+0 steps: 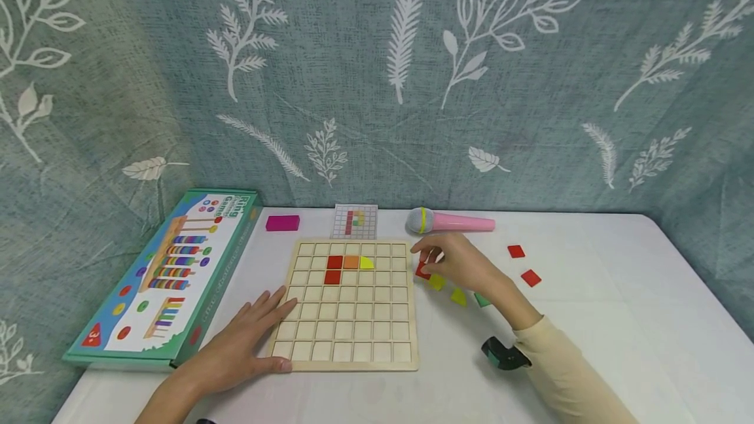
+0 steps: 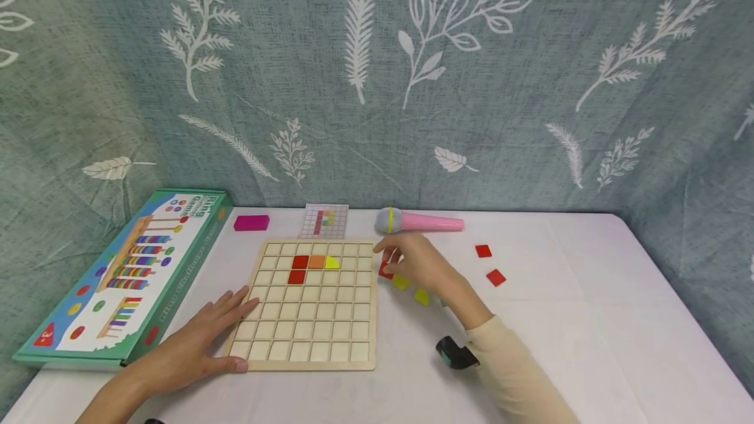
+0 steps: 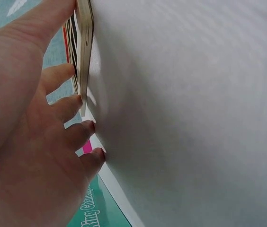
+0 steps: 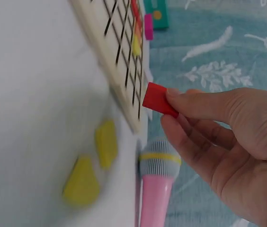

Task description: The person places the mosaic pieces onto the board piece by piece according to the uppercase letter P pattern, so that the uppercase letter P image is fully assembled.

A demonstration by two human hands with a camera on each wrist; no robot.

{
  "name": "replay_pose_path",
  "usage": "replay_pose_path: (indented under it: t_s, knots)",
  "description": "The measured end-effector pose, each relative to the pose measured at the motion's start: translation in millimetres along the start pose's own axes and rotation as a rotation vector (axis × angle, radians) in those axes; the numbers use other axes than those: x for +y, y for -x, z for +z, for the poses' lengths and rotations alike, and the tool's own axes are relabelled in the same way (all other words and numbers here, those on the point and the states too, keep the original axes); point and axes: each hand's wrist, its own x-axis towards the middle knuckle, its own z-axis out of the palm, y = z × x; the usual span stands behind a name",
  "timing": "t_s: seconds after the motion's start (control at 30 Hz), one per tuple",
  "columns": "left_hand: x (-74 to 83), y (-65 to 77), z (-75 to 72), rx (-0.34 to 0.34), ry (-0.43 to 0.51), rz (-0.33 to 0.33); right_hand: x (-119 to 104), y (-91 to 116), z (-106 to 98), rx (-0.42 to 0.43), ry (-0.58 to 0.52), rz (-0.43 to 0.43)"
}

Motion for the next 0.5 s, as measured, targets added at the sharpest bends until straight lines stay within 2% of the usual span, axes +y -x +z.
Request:
replay_pose_path:
  t_s: [0.3, 0.5]
  knots:
    - [0.7, 1.3, -0.8, 0.006, -0.002, 0.002, -27, -27, 24, -0.071, -0.05, -0.02]
    - [0.4, -0.3, -1.3, -0.01, 0.003, -0.015, -34, -40, 41, -0.11, -0.103, -0.053]
